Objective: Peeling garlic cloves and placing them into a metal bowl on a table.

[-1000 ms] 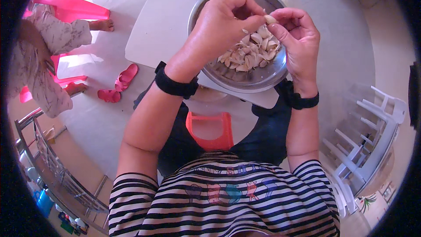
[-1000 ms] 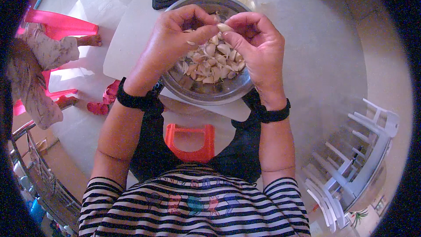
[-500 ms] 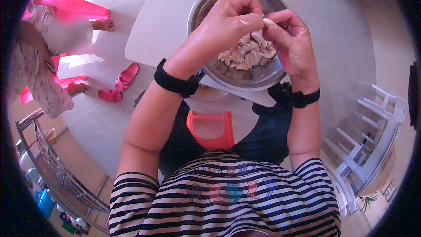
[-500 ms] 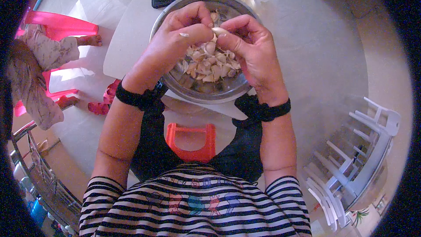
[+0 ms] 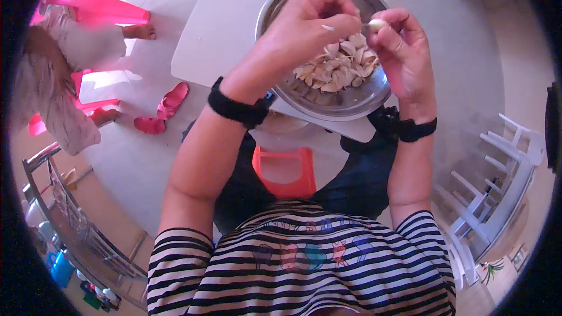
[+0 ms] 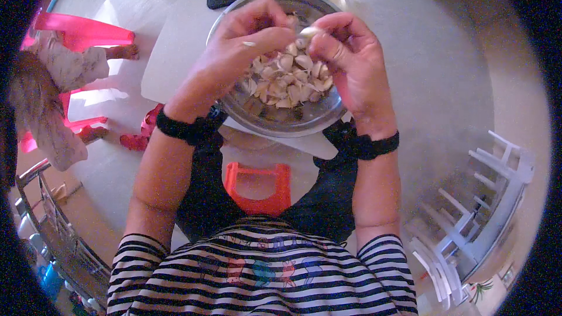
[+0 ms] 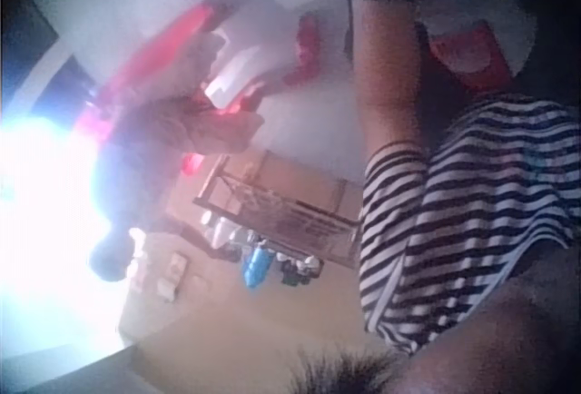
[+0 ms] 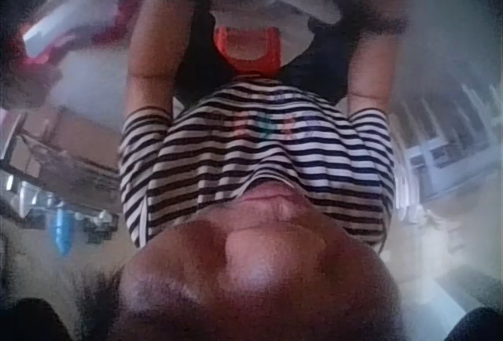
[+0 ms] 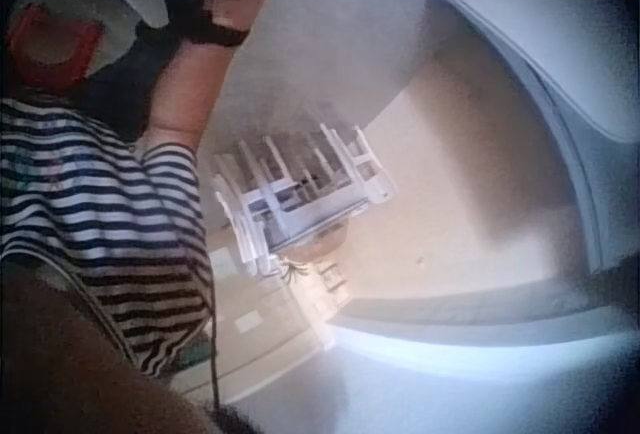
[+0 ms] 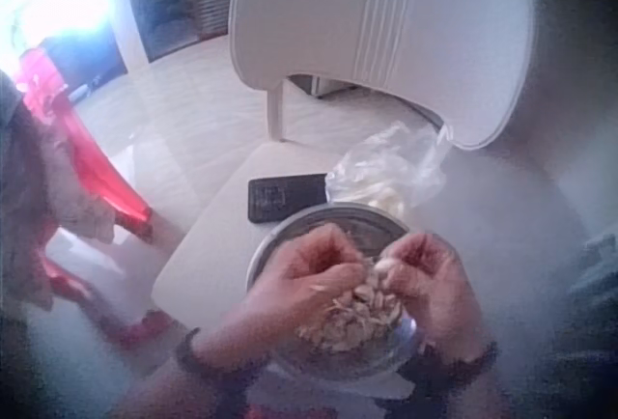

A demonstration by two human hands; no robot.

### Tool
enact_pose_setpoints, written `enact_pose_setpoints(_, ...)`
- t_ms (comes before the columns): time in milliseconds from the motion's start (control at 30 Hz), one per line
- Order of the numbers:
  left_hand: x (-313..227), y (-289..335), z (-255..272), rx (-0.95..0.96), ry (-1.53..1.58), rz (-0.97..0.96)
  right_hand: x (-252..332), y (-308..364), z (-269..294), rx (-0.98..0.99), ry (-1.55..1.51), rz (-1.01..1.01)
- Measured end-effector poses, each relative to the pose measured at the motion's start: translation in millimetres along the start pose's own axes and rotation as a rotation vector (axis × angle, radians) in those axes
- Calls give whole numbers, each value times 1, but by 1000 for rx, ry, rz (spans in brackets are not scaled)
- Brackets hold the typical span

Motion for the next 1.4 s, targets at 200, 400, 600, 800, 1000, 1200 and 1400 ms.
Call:
enact_pose_setpoints(200, 1, 3, 1, 29, 92, 144, 13, -1, 11, -55, 284, 174)
enact_pose_setpoints(400, 13, -4, -4, 3, 8, 124, 19, -4, -4, 57, 456, 363)
enact_pose_setpoints(600, 13, -2, -3, -31, 43, 151, 20, -2, -9, 100, 505, 373)
enact_pose_setpoints(800, 17, -2, -1, -13, 59, 175, 19, 0, -16, 140, 612, 359)
enact_pose_setpoints(1000, 17, -1, -1, -10, 36, 170, 18, 0, -16, 175, 639, 352)
enact_pose_setpoints(1200, 14, -2, -2, 11, 104, 116, 7, 1, 3, -34, 374, 138)
enact_pose_setpoints(1400, -2, -1, 4, -122, -84, -85, 0, 1, 5, -50, 221, 61)
Point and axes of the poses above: each hand's wrist, its own y-axis away from the middle knuckle, its own z-axis out of the back of the hand, x = y × z, the point moved 8 cm from there along -y, towards the middle knuckle, and after that the axes turned 14 degrees about z, right-handed, at the moved point
